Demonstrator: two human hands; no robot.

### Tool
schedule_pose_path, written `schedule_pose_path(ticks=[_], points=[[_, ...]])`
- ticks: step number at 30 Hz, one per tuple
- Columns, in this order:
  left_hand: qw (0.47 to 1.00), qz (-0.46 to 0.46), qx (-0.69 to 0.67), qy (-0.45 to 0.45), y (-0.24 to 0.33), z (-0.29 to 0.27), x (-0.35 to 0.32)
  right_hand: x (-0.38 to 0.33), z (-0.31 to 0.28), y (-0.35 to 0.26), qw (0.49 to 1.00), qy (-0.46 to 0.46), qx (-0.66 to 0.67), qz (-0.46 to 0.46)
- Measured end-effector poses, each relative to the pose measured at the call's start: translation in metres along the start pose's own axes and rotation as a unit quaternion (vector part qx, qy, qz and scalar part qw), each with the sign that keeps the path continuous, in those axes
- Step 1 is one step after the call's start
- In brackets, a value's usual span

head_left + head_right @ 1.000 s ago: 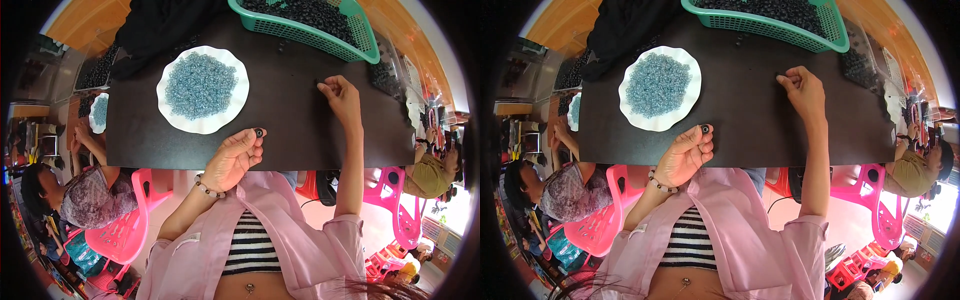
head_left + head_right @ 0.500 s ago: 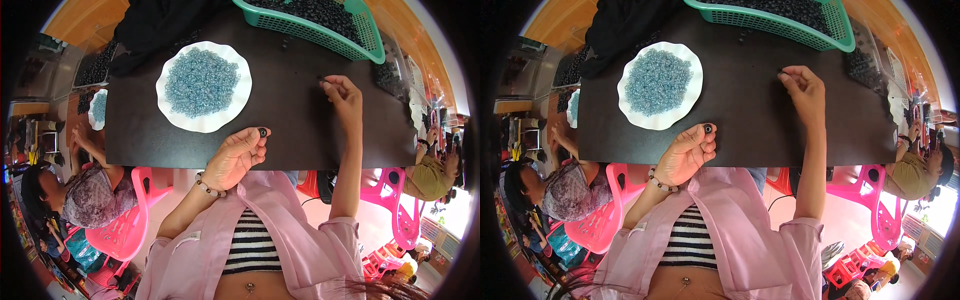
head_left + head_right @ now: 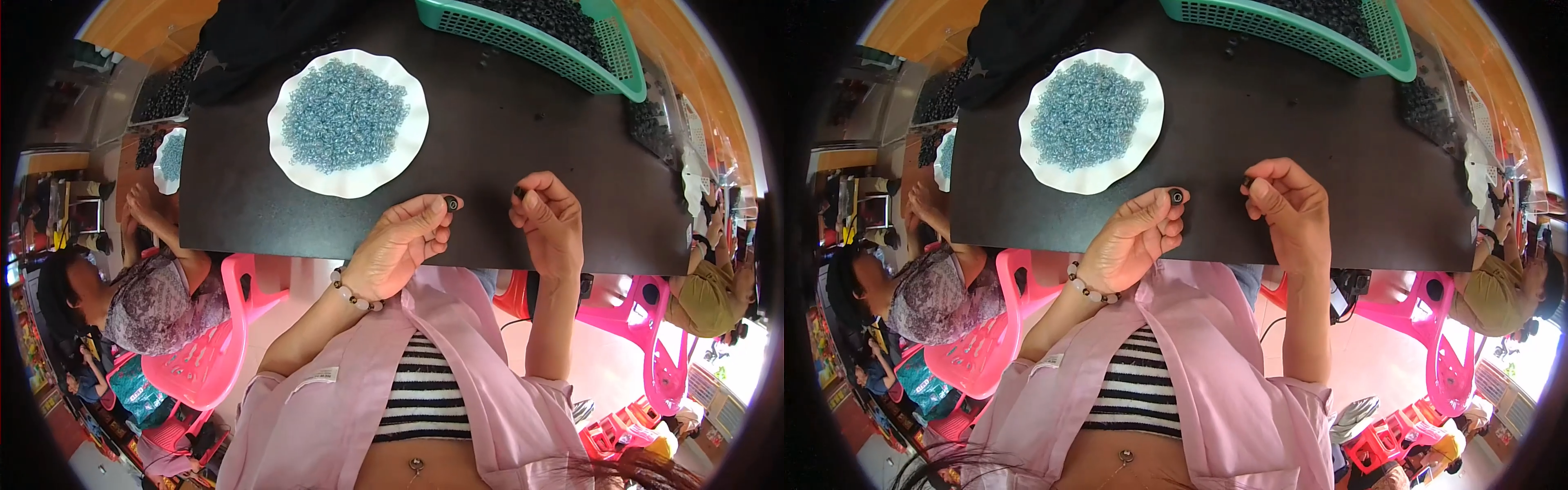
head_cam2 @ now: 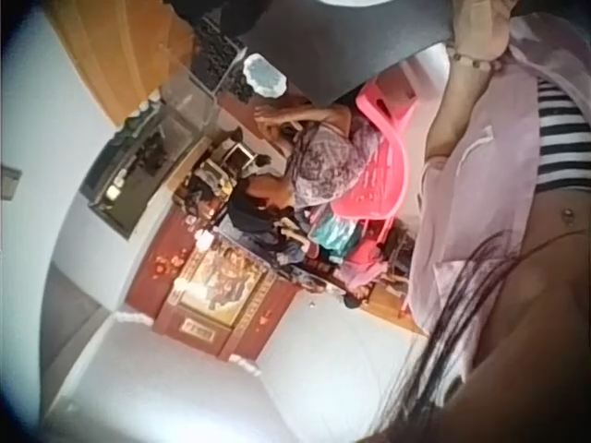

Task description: Manually assembling or sorting small black components with light blue beads at a workstation.

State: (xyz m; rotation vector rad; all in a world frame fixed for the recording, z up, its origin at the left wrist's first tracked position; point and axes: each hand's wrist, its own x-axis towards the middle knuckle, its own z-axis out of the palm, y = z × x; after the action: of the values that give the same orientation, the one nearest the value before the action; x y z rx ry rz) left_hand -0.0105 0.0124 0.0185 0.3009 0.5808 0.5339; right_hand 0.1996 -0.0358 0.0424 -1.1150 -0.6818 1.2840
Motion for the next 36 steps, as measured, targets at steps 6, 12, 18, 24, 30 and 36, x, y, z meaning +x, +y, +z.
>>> schedule_pose_path(ticks=[6,12,18,24,30,36], points=[[1.0,0.003,0.018,0.003,-0.001,0.003,-0.002,-0.009,0.019,0.004,0.998,-0.002,-0.065,-0.027],[0.999,-0.008,-0.015,-0.036,-0.005,0.003,-0.001,-0.013,0.037,0.0,0.986,-0.004,-0.156,-0.052],[0.999,-0.003,-0.016,-0.036,-0.003,0.001,-0.003,-0.012,0.043,-0.003,0.976,-0.035,-0.198,-0.087],[1.0,0.007,-0.001,-0.026,-0.004,-0.001,-0.004,-0.014,0.046,-0.005,0.967,-0.031,-0.238,-0.083],[0.999,0.014,0.003,-0.029,-0.003,0.0,-0.003,-0.012,0.044,-0.001,0.958,-0.036,-0.267,-0.095],[0.999,0.026,0.015,-0.012,-0.007,-0.001,-0.003,-0.013,0.041,0.002,0.95,-0.04,-0.287,-0.116]])
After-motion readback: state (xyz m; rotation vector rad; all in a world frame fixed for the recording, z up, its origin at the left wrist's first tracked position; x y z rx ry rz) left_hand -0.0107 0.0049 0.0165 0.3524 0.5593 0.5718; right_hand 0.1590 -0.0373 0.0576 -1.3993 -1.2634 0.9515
